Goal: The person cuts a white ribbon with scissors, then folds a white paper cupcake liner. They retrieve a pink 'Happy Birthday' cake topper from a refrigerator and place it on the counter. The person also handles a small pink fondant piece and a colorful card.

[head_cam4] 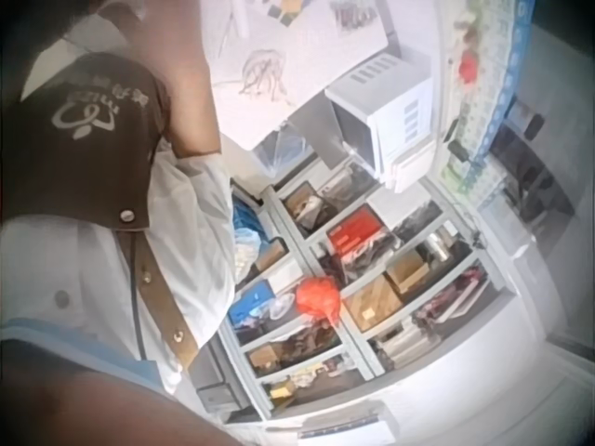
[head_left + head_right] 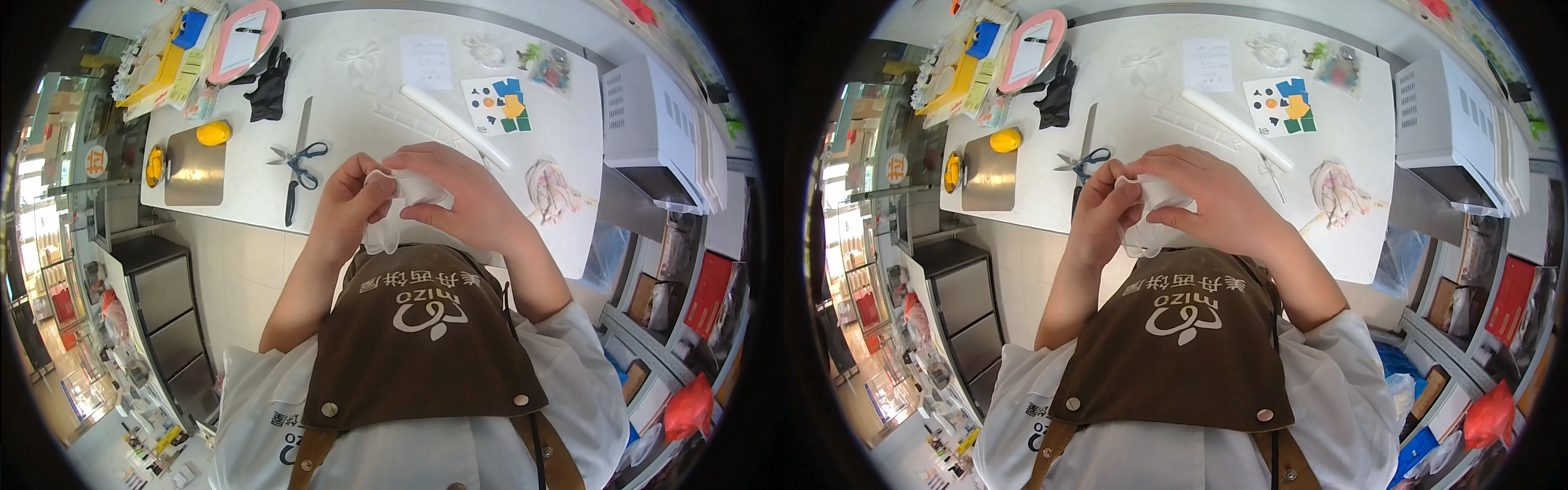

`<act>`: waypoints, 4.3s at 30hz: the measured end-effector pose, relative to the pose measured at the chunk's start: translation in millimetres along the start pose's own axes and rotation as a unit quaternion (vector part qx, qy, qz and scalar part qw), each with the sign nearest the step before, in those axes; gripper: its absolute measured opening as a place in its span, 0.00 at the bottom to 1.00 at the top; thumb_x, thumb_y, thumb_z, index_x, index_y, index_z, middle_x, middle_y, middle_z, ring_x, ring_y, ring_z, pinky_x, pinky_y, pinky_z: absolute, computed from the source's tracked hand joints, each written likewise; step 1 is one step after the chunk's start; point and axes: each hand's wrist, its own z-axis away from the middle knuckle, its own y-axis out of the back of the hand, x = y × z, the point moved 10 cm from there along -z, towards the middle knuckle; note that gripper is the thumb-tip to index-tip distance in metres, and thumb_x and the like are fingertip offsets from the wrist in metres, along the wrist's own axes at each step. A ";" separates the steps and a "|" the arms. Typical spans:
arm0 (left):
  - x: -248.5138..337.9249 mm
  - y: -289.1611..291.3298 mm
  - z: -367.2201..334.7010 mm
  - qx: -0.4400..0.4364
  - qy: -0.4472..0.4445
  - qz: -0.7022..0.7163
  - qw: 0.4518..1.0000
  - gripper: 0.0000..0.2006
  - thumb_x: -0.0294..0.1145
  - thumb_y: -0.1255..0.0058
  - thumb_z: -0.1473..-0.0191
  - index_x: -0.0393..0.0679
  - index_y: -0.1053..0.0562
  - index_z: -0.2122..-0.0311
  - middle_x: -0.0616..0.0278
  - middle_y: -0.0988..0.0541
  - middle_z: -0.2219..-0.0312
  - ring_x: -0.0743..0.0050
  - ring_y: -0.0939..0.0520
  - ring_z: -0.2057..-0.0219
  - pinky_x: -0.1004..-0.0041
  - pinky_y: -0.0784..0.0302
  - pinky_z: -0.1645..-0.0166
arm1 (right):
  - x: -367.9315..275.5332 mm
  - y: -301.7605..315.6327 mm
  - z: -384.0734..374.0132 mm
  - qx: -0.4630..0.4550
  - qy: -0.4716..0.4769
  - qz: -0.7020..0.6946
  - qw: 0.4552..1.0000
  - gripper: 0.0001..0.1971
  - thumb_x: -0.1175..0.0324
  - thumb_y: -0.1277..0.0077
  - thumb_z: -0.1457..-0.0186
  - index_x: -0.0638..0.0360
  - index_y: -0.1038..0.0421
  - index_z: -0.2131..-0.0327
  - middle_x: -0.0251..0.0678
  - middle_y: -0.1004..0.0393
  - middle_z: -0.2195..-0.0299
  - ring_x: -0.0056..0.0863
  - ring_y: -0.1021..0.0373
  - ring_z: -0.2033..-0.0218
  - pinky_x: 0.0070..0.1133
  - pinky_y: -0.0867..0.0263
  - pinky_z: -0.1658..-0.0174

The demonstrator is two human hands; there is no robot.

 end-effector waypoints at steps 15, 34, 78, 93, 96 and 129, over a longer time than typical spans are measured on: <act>-19.6 -23.9 8.3 -0.014 0.075 0.119 0.990 0.12 0.40 0.43 0.42 0.45 0.30 0.59 0.70 0.24 0.73 0.89 0.29 0.78 0.85 0.37 0.76 | 21.4 -24.4 11.2 0.081 0.027 -0.286 0.954 0.29 0.74 0.38 0.49 0.54 0.42 0.46 0.42 0.30 0.48 0.36 0.35 0.44 0.32 0.37 0.43; -6.0 -5.2 9.7 -0.071 0.068 -0.022 0.995 0.12 0.40 0.43 0.42 0.42 0.26 0.69 0.72 0.28 0.79 0.87 0.30 0.82 0.84 0.37 0.77 | 25.5 -5.5 13.3 0.084 -0.029 -0.286 0.954 0.26 0.85 0.46 0.57 0.59 0.32 0.51 0.38 0.35 0.54 0.33 0.31 0.50 0.27 0.32 0.45; -9.6 14.5 6.5 0.011 0.044 -0.108 0.993 0.11 0.40 0.46 0.42 0.43 0.25 0.63 0.73 0.27 0.79 0.87 0.29 0.78 0.83 0.37 0.74 | 3.2 -8.6 -5.2 0.042 0.001 0.024 0.999 0.30 0.76 0.40 0.54 0.52 0.35 0.45 0.33 0.30 0.50 0.30 0.32 0.48 0.28 0.39 0.45; 6.9 18.7 8.8 -0.004 0.015 -0.092 0.996 0.10 0.40 0.43 0.41 0.45 0.26 0.66 0.78 0.29 0.77 0.94 0.37 0.78 0.86 0.46 0.75 | 42.8 -30.8 6.4 0.039 -0.067 -0.370 0.926 0.24 0.75 0.44 0.45 0.60 0.38 0.45 0.37 0.30 0.47 0.26 0.33 0.50 0.25 0.36 0.47; 1.9 12.8 8.6 -0.011 0.034 -0.067 0.997 0.11 0.42 0.42 0.42 0.48 0.28 0.67 0.78 0.29 0.76 0.94 0.39 0.79 0.86 0.47 0.76 | 45.7 -39.5 7.9 0.045 -0.072 -0.424 0.902 0.25 0.75 0.45 0.43 0.59 0.41 0.44 0.39 0.32 0.44 0.28 0.35 0.46 0.26 0.39 0.44; -10.9 5.4 3.3 0.018 0.022 -0.026 0.999 0.06 0.31 0.46 0.40 0.45 0.31 0.64 0.71 0.27 0.72 0.92 0.38 0.82 0.85 0.47 0.78 | 60.4 -30.7 20.8 0.163 -0.073 -0.366 0.914 0.30 0.55 0.57 0.33 0.63 0.49 0.36 0.42 0.35 0.45 0.34 0.37 0.42 0.28 0.41 0.41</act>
